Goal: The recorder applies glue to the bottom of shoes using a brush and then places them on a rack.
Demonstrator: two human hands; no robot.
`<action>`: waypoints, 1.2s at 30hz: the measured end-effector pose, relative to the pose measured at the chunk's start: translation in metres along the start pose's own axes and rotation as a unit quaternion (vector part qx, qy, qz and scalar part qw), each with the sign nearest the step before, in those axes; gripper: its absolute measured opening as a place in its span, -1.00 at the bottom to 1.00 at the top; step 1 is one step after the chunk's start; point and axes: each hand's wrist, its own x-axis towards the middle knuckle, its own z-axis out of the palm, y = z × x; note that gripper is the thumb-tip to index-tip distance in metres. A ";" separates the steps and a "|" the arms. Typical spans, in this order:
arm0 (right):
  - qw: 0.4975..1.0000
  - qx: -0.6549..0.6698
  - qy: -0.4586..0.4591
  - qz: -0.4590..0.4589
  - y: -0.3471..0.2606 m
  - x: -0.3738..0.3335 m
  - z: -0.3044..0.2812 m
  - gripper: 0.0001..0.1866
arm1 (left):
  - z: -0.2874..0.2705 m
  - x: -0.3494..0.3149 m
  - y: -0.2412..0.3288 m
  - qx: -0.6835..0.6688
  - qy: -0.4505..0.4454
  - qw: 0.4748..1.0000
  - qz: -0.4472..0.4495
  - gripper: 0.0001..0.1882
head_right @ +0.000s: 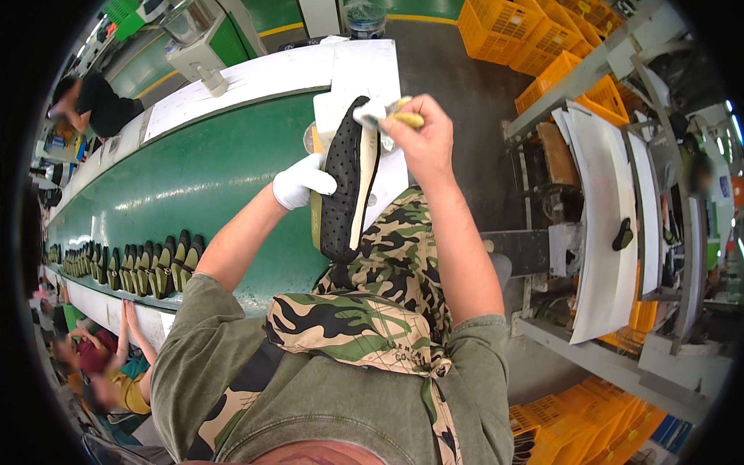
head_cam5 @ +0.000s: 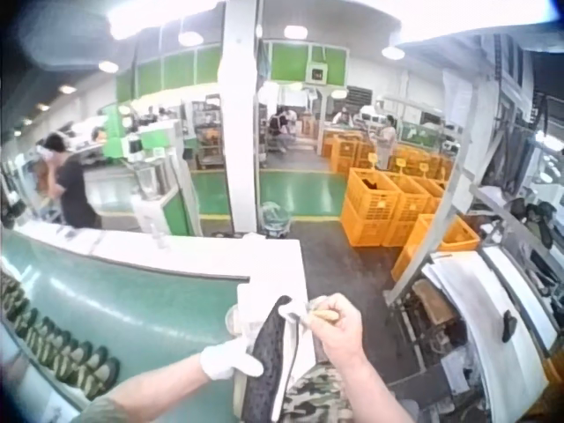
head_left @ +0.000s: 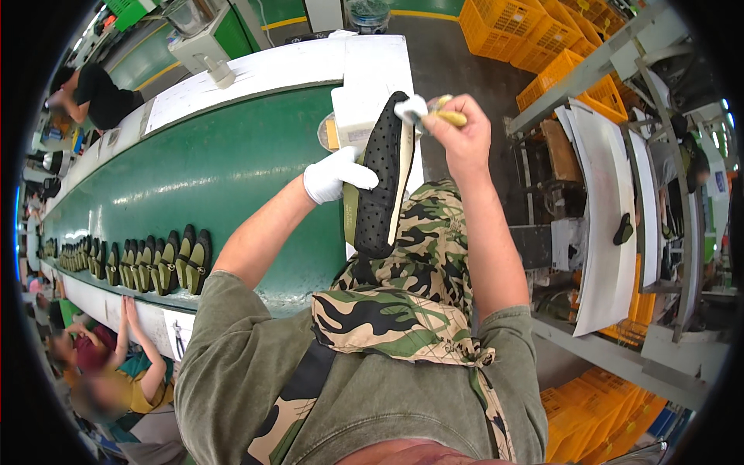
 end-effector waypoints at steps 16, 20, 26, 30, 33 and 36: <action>0.989 -0.015 -0.119 0.087 -0.014 -0.097 -0.038 -0.74 | 0.009 0.019 -0.013 -0.114 0.059 0.992 -0.016 -0.33; 0.984 0.023 -0.150 0.096 -0.011 -0.112 -0.052 -0.73 | 0.015 0.026 -0.016 -0.151 0.061 0.986 -0.021 -0.34; 0.977 0.090 -0.159 0.112 -0.001 -0.124 -0.064 -0.74 | 0.021 0.036 -0.024 -0.123 0.072 0.989 -0.043 -0.34; 0.989 0.077 -0.046 0.118 0.003 -0.119 -0.067 -0.77 | 0.036 0.049 -0.023 -0.088 0.080 0.992 -0.046 -0.32; 0.999 0.007 0.029 0.043 0.010 -0.118 -0.082 -0.73 | 0.051 0.068 -0.017 -0.065 0.085 0.994 -0.034 -0.32; 1.000 0.027 0.006 -0.001 -0.017 -0.130 -0.109 -0.71 | 0.066 0.099 -0.011 -0.006 0.060 0.998 -0.036 -0.36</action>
